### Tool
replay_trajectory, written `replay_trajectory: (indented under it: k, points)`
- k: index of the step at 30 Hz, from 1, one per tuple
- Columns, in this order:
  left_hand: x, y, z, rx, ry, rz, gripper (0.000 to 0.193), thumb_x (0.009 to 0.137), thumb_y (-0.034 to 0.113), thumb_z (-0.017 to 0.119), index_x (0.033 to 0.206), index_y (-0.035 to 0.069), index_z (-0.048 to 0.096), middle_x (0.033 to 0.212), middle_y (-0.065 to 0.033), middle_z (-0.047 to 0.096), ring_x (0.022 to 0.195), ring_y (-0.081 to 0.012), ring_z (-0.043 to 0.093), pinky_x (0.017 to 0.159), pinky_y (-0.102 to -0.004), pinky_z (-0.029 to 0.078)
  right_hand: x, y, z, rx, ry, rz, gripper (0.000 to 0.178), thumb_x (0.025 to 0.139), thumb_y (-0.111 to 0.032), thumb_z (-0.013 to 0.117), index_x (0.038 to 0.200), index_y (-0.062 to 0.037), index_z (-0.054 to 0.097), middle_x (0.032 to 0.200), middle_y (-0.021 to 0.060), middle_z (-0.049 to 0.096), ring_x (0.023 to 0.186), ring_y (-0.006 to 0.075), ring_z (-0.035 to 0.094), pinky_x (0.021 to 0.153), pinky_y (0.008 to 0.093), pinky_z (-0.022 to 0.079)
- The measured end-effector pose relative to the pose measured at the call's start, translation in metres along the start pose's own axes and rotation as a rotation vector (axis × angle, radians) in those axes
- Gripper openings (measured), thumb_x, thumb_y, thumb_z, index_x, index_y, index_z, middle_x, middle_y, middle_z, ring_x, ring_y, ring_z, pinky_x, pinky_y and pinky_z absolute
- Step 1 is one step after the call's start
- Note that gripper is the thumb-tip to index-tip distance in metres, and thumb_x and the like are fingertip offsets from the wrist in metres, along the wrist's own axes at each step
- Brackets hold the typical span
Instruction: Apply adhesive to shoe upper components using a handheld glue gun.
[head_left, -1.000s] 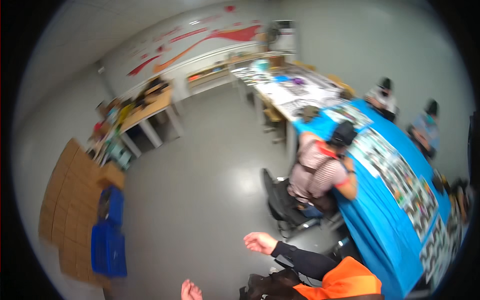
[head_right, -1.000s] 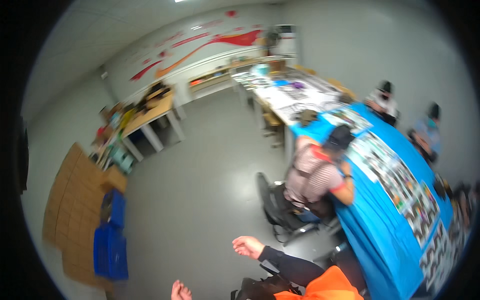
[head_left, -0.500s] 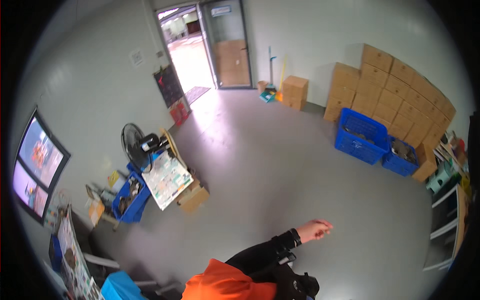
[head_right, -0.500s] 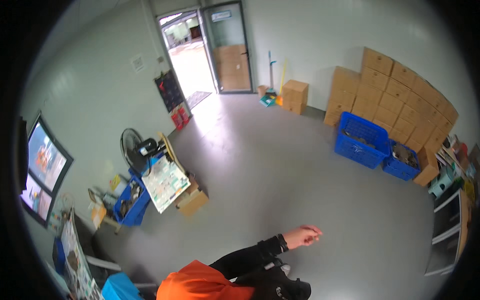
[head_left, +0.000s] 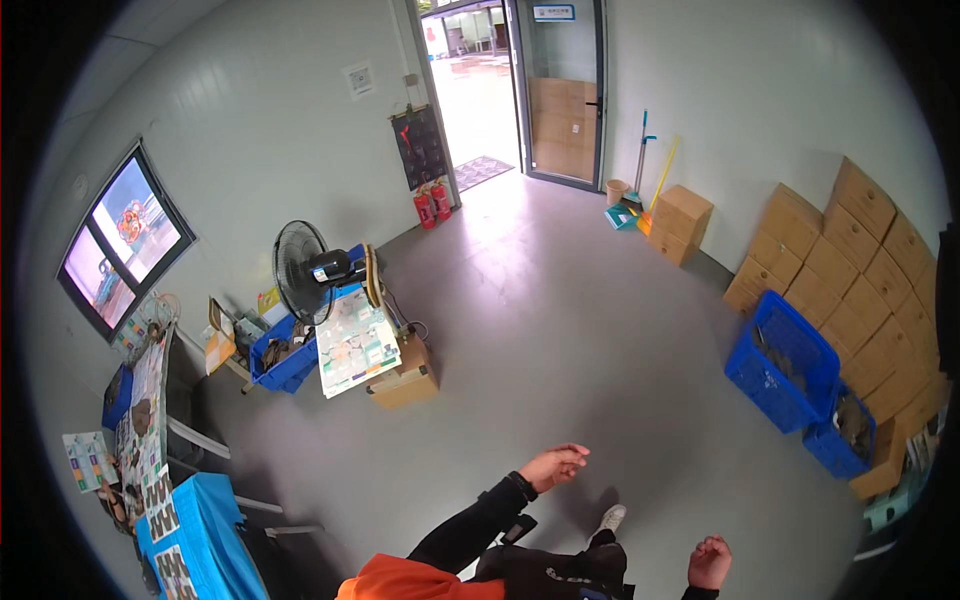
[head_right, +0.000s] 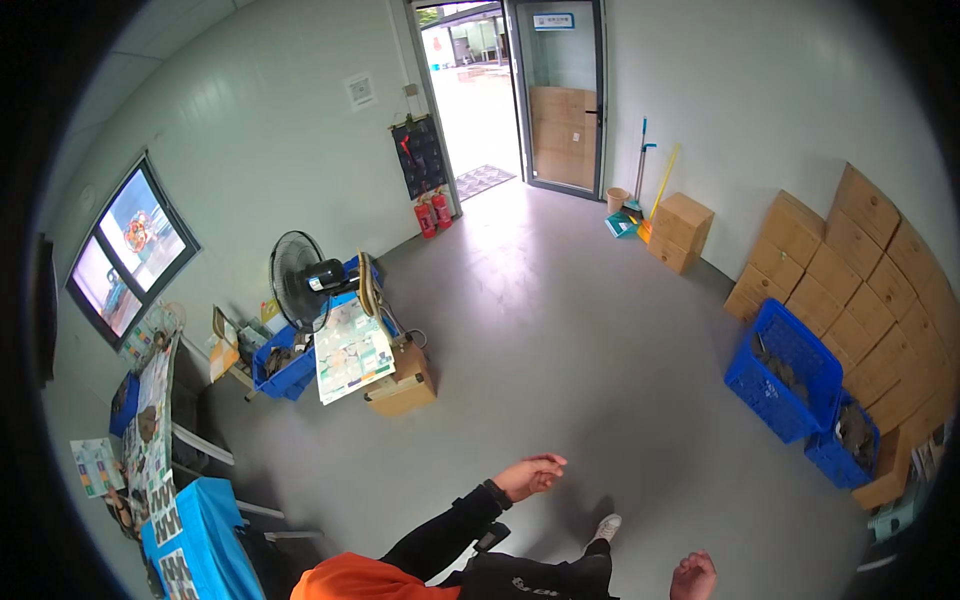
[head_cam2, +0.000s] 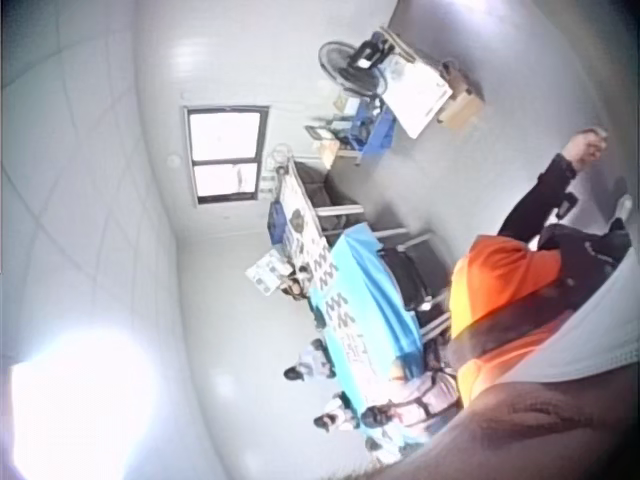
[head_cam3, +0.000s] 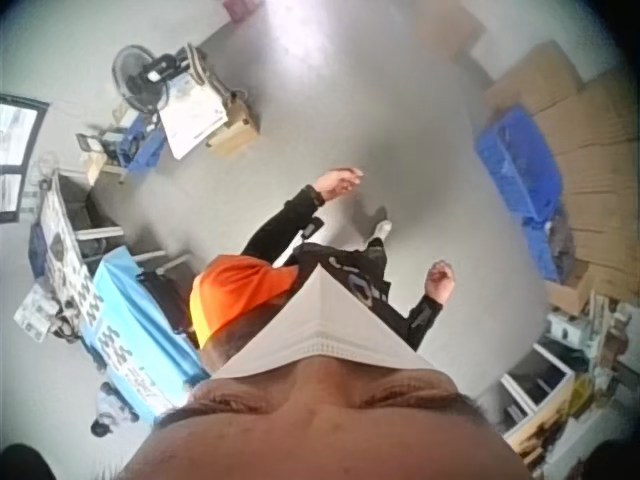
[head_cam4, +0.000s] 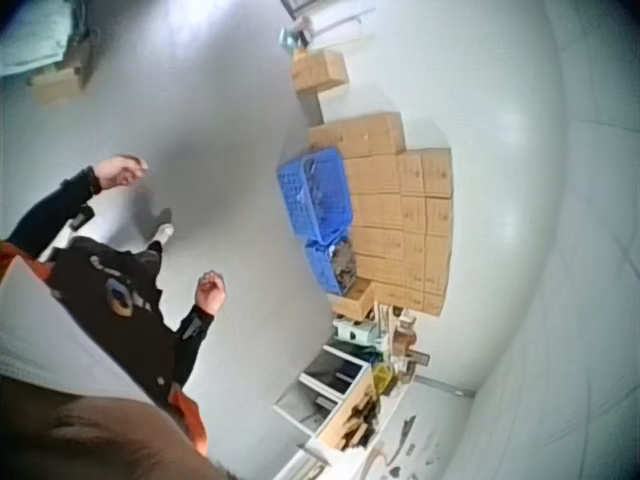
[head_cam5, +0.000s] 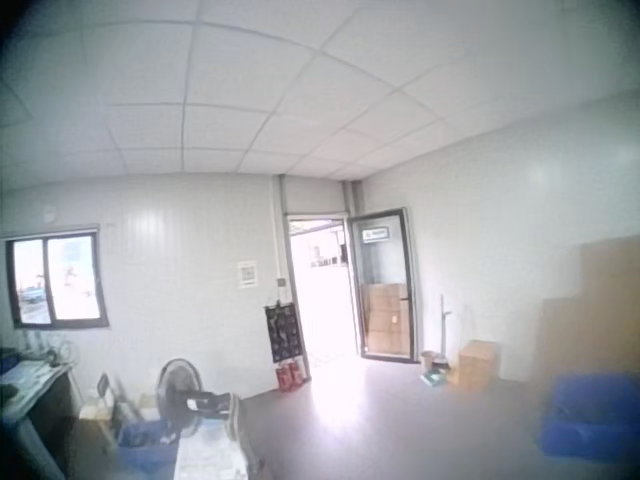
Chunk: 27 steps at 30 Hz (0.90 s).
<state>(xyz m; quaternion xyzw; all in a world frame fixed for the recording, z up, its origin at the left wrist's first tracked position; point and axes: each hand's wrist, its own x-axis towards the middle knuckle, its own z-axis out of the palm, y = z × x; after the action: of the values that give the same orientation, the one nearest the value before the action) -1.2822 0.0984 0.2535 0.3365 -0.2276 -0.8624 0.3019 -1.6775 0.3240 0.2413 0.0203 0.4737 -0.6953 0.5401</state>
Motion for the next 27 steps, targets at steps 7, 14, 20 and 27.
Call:
replay_trajectory:
  k: [7, 14, 20, 27]
  points:
    - [0.040, 0.075, -0.010, -0.134, 0.242, 0.203, 0.016, 0.092, 0.010, 0.059, 0.108, 0.007, 0.061, 0.084, 0.0005, 0.063, 0.068, -0.0082, 0.055, 0.062, -0.0223, 0.044, 0.198, -0.038, 0.156, -0.181, -0.285, 0.167, 0.009, 0.083, -0.014, 0.060, 0.092, -0.0123, 0.059, 0.075, 0.0002, 0.056, 0.068, 0.0147, 0.053, 0.058, 0.0280, 0.043]
    - [0.021, 0.122, -0.080, -0.315, 0.552, 0.466, 0.020, 0.091, 0.012, 0.061, 0.110, 0.005, 0.060, 0.085, -0.0042, 0.064, 0.068, -0.0133, 0.058, 0.060, -0.0259, 0.045, 0.319, 0.025, 0.427, -0.476, -0.591, 0.325, 0.010, 0.088, -0.013, 0.056, 0.097, -0.0081, 0.060, 0.080, 0.0035, 0.058, 0.072, 0.0158, 0.056, 0.061, 0.0282, 0.045]
    - [0.033, 0.177, -0.172, -0.558, 0.619, 0.608, 0.019, 0.092, 0.010, 0.058, 0.111, 0.006, 0.058, 0.083, -0.0044, 0.063, 0.066, -0.0149, 0.057, 0.058, -0.0271, 0.045, 0.384, 0.125, 0.595, -0.619, -0.744, 0.469, 0.011, 0.090, -0.013, 0.056, 0.097, -0.0074, 0.061, 0.084, 0.0048, 0.060, 0.072, 0.0164, 0.057, 0.064, 0.0288, 0.046]
    - [0.063, 0.321, -0.203, -0.451, 0.587, 0.823, 0.014, 0.093, 0.011, 0.058, 0.106, 0.006, 0.061, 0.086, -0.0062, 0.065, 0.066, -0.0163, 0.059, 0.060, -0.0280, 0.044, 0.440, 0.197, 0.787, -0.837, -0.982, 0.436, 0.010, 0.090, -0.016, 0.059, 0.098, -0.0101, 0.061, 0.084, 0.0028, 0.061, 0.076, 0.0145, 0.060, 0.067, 0.0269, 0.046]
